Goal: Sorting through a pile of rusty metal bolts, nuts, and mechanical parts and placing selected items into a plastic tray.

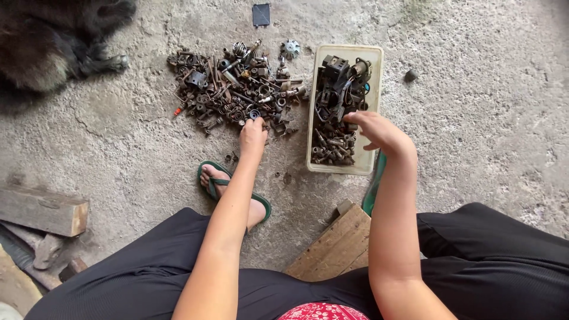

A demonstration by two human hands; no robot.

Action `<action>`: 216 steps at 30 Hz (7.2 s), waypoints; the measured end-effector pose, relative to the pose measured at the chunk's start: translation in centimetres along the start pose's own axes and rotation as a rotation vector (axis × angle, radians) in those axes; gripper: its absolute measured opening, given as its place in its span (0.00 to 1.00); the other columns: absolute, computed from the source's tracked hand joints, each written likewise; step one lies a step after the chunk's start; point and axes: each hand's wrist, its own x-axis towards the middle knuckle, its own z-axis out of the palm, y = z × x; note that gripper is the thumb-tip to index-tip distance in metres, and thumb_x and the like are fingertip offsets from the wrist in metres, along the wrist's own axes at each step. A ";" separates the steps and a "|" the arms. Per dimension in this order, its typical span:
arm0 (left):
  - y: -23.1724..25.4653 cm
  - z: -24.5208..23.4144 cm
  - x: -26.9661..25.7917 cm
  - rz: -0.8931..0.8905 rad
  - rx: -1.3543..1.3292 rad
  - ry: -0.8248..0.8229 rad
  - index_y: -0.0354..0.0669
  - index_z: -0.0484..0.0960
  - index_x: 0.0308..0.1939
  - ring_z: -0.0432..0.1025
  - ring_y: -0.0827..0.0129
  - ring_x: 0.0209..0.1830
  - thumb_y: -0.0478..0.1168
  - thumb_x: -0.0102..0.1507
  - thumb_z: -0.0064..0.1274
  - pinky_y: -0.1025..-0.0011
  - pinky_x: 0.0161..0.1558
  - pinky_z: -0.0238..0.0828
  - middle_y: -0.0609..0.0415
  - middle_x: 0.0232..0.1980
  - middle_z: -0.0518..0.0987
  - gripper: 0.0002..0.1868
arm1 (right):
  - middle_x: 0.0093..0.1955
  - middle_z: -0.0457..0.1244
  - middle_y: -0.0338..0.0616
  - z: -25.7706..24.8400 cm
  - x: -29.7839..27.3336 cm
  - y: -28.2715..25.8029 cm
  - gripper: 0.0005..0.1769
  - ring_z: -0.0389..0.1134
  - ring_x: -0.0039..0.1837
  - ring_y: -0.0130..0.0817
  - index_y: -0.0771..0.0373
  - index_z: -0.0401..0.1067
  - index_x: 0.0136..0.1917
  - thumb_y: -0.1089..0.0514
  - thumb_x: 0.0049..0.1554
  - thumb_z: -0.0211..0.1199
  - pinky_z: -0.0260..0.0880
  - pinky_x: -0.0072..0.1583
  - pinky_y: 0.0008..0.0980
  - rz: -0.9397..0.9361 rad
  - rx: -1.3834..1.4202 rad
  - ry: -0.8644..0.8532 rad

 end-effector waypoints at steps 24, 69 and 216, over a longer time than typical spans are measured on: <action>14.3 -29.0 -0.1 0.230 -0.763 -0.497 0.36 0.84 0.47 0.76 0.76 0.36 0.35 0.61 0.64 0.75 0.39 0.75 0.55 0.36 0.84 0.11 | 0.73 0.61 0.57 12.1 -0.7 -7.4 0.28 0.64 0.73 0.51 0.65 0.61 0.77 0.51 0.69 0.41 0.68 0.68 0.41 -0.552 1.468 -0.890; -8.7 -8.0 4.3 -0.442 -0.872 -0.225 0.42 0.79 0.44 0.79 0.73 0.35 0.31 0.61 0.55 0.74 0.33 0.76 0.55 0.39 0.85 0.08 | 0.83 0.54 0.43 12.5 3.2 -6.6 0.28 0.49 0.86 0.43 0.59 0.62 0.78 0.52 0.69 0.40 0.52 0.82 0.51 -0.532 1.767 -0.712; 23.3 -30.3 -3.1 0.244 -0.856 0.256 0.35 0.77 0.45 0.81 0.76 0.41 0.37 0.72 0.53 0.77 0.45 0.79 0.55 0.40 0.84 0.06 | 0.46 0.65 0.36 3.5 -10.9 -8.1 0.09 0.54 0.36 0.13 0.63 0.70 0.57 0.59 0.65 0.63 0.51 0.34 0.15 -0.884 0.864 -0.219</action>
